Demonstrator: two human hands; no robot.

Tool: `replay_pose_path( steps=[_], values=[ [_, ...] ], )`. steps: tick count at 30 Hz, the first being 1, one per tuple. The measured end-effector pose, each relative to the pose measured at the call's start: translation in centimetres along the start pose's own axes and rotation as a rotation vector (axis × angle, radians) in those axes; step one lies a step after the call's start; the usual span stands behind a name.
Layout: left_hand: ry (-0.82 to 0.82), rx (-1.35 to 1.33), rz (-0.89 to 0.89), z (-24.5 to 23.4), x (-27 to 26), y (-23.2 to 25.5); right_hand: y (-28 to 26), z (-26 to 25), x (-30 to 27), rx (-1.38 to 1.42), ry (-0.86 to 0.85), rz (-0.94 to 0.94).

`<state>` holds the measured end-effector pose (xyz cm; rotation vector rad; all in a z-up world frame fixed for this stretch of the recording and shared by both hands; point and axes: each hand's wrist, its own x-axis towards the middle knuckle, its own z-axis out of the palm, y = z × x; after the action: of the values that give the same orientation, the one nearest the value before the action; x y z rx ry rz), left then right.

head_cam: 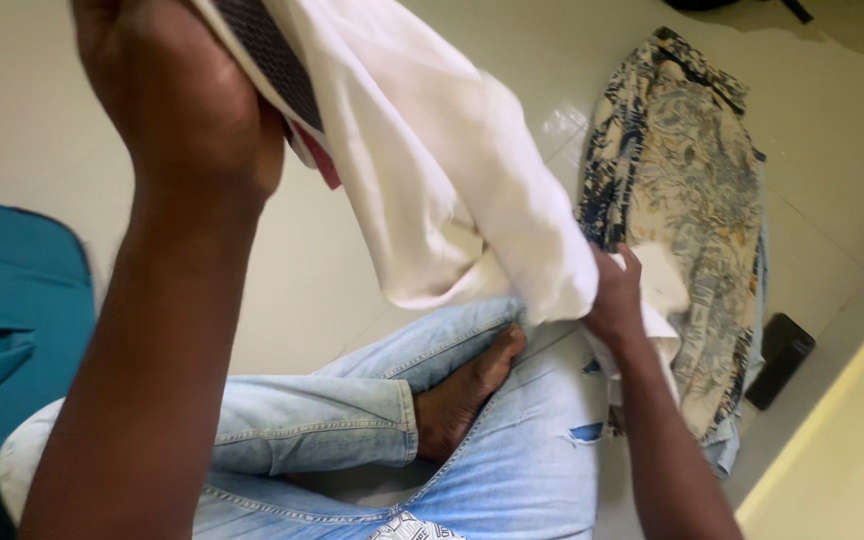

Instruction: The person buttons a white long-sleeved shirt by hand while sitting on the floor, working from the bottom button upward to the collar.

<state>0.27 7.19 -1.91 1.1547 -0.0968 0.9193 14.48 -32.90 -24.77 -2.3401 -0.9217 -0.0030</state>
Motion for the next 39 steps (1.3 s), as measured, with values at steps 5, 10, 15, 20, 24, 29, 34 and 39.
replay_pose_path(
  steps=[5, 10, 15, 20, 24, 29, 34, 39],
  values=[
    [0.232, 0.293, -0.084, -10.9, 2.9, 0.4, -1.4, -4.5, 7.9, 0.558, -0.239, -0.050],
    [0.394, 0.494, -0.186, -19.0, 4.0, 0.0, -6.0, -0.5, 11.1, 1.608, -0.913, 0.005],
    [0.433, 0.613, -0.301, -23.5, 5.1, -4.6, -13.9, 16.6, 6.5, 1.329, -0.931, 0.220],
    [0.380, 0.687, -0.383, -25.1, 7.5, -11.5, -17.6, 17.3, 8.1, 0.930, -1.293, 0.446],
    [0.347, 0.832, -0.347, -27.0, 6.5, -12.1, -15.6, 18.4, 17.5, 0.998, -0.740, 0.381],
    [0.049, 1.603, -0.206, -26.7, 2.3, -14.0, -7.8, 17.6, 19.9, 0.000, -0.533, 0.232],
    [-0.048, 1.593, -0.947, -22.4, -17.9, -17.2, -5.8, 20.5, 18.8, 0.125, -0.846, 0.459],
    [-0.009, 1.510, -0.817, -21.0, -22.3, -21.3, -6.3, 23.7, 17.4, -0.112, -0.827, 0.003]
  ],
)
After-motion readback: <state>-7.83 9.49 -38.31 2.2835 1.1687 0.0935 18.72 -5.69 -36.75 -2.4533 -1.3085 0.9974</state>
